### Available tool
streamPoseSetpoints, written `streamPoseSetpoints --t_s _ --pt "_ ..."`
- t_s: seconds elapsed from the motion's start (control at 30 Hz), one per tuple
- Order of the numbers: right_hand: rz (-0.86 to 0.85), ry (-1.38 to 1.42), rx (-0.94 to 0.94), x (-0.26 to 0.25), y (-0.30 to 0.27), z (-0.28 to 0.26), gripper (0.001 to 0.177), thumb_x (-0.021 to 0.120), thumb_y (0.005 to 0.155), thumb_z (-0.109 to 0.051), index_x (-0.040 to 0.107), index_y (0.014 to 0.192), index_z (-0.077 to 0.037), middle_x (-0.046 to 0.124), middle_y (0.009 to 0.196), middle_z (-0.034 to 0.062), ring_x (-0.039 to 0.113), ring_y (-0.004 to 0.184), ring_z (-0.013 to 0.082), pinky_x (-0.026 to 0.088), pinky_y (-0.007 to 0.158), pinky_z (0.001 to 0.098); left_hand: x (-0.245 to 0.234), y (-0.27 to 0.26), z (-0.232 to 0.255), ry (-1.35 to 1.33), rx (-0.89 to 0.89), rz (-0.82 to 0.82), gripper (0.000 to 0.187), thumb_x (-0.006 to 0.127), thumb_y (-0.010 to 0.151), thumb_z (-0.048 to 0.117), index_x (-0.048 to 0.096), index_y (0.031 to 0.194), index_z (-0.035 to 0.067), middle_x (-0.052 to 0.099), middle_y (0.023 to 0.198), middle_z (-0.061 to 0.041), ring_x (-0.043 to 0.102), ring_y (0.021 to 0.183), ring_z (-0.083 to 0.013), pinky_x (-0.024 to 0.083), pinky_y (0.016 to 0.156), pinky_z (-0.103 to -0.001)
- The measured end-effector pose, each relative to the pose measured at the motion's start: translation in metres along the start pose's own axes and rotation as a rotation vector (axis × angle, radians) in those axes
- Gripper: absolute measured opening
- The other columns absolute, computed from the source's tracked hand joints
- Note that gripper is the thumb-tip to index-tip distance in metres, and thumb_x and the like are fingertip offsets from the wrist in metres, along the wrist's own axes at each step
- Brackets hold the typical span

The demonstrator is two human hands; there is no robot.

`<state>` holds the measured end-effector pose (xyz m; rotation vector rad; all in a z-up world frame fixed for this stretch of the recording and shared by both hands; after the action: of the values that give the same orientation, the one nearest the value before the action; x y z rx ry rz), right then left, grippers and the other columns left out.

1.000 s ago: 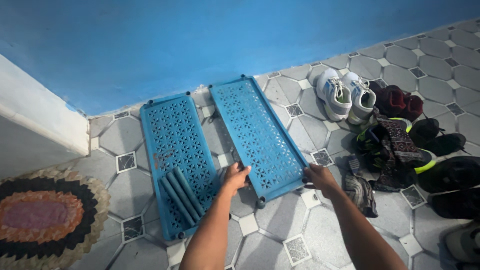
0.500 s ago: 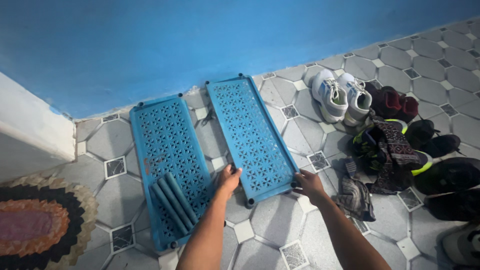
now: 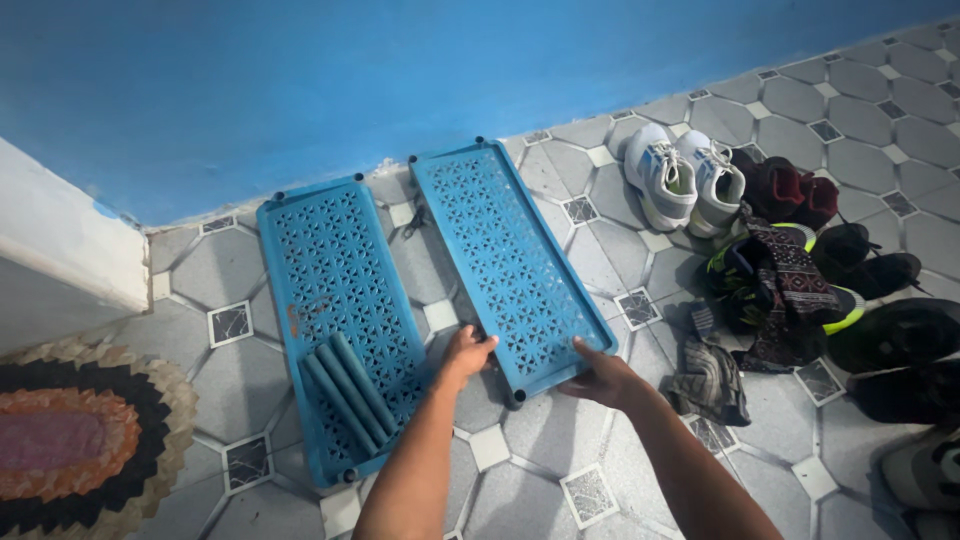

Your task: The person assembles a blue plastic stool by inserting cylindrical legs into the perforated seat panels. They align the panels and secure the legs to form a stable structure.

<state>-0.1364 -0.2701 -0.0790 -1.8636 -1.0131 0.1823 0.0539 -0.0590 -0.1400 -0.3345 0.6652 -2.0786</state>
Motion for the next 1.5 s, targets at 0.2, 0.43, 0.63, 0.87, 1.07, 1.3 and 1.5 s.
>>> streamPoseSetpoints --t_s 0.2,0.43,0.63,0.87,1.07,1.3,1.5 --pt "0.188 0.118 -0.153 -0.024 0.024 0.003 0.041 0.056 0.101 -0.023 0.053 0.131 0.005 0.065 0.124 0.0241 0.069 0.109 0.0425 0.060 0.094 0.0568 0.002 -0.023 0.021 -0.119 -0.038 -0.046 0.060 0.076 0.090 0.034 0.060 0.139 0.003 0.070 0.119 -0.013 0.065 0.098 -0.0223 0.061 0.073 -0.035" --pt "0.197 -0.003 -0.230 -0.052 -0.005 -0.012 0.043 0.057 0.101 -0.018 0.054 0.128 0.016 0.066 0.120 0.0304 0.070 0.107 0.0454 0.061 0.089 0.0484 -0.001 -0.037 0.068 -0.381 -0.059 -0.041 0.088 0.074 0.088 0.044 0.032 0.158 0.011 0.050 0.154 -0.012 0.051 0.136 -0.0298 0.047 0.100 -0.043" --pt "0.241 -0.469 -0.375 -0.101 -0.035 -0.036 0.045 0.064 0.092 -0.016 0.057 0.129 0.006 0.064 0.121 0.0232 0.071 0.104 0.0341 0.062 0.087 0.0436 0.001 -0.033 0.069 -0.560 -0.036 0.025 0.110 0.077 0.085 0.039 0.006 0.163 0.009 0.040 0.158 -0.018 0.048 0.139 -0.0372 0.047 0.108 -0.054" --pt "0.378 -0.484 -0.219 -0.151 -0.064 -0.051 0.045 0.061 0.103 -0.033 0.068 0.124 0.006 0.067 0.103 0.0254 0.066 0.084 0.0342 0.055 0.067 0.0446 0.020 -0.025 0.071 -0.545 0.002 -0.013 0.108 0.078 0.087 0.028 0.003 0.162 0.009 0.048 0.146 -0.025 0.060 0.122 -0.0381 0.057 0.099 -0.049" --pt "0.357 -0.266 -0.272 -0.161 -0.045 -0.041 0.037 0.063 0.096 -0.028 0.062 0.123 -0.003 0.069 0.107 0.0157 0.071 0.088 0.0265 0.061 0.073 0.0388 0.030 -0.011 0.051 -0.441 0.014 -0.061 0.095 0.076 0.087 0.026 0.018 0.161 0.012 0.062 0.128 -0.012 0.068 0.101 -0.0213 0.059 0.090 -0.043" --pt "0.325 -0.306 -0.261 -0.159 -0.042 -0.037 0.037 0.065 0.096 -0.030 0.064 0.120 -0.001 0.070 0.106 0.0143 0.071 0.088 0.0233 0.063 0.076 0.0413 0.027 0.016 0.036 -0.436 0.002 -0.019 0.097 0.077 0.085 0.027 0.021 0.164 0.015 0.064 0.125 -0.008 0.064 0.095 -0.0212 0.056 0.084 -0.040" --pt "0.557 -0.463 -0.165 -0.186 -0.050 -0.040 0.084 0.036 0.108 -0.064 0.068 0.111 0.015 0.073 0.098 0.0319 0.075 0.073 0.0338 0.063 0.068 0.0436 0.024 0.007 0.036 -0.287 0.067 0.116 0.085 0.083 0.087 0.027 0.035 0.153 0.004 0.054 0.136 -0.011 0.062 0.109 -0.0216 0.062 0.084 -0.042"
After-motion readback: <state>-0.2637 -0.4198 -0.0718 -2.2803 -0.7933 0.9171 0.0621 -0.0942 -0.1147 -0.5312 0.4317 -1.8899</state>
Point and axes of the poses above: each hand's wrist, its own y-axis towards the middle knuckle, its own x-axis out of the palm, z = x × y, the point moved 7 cm from there along y, towards the middle knuckle
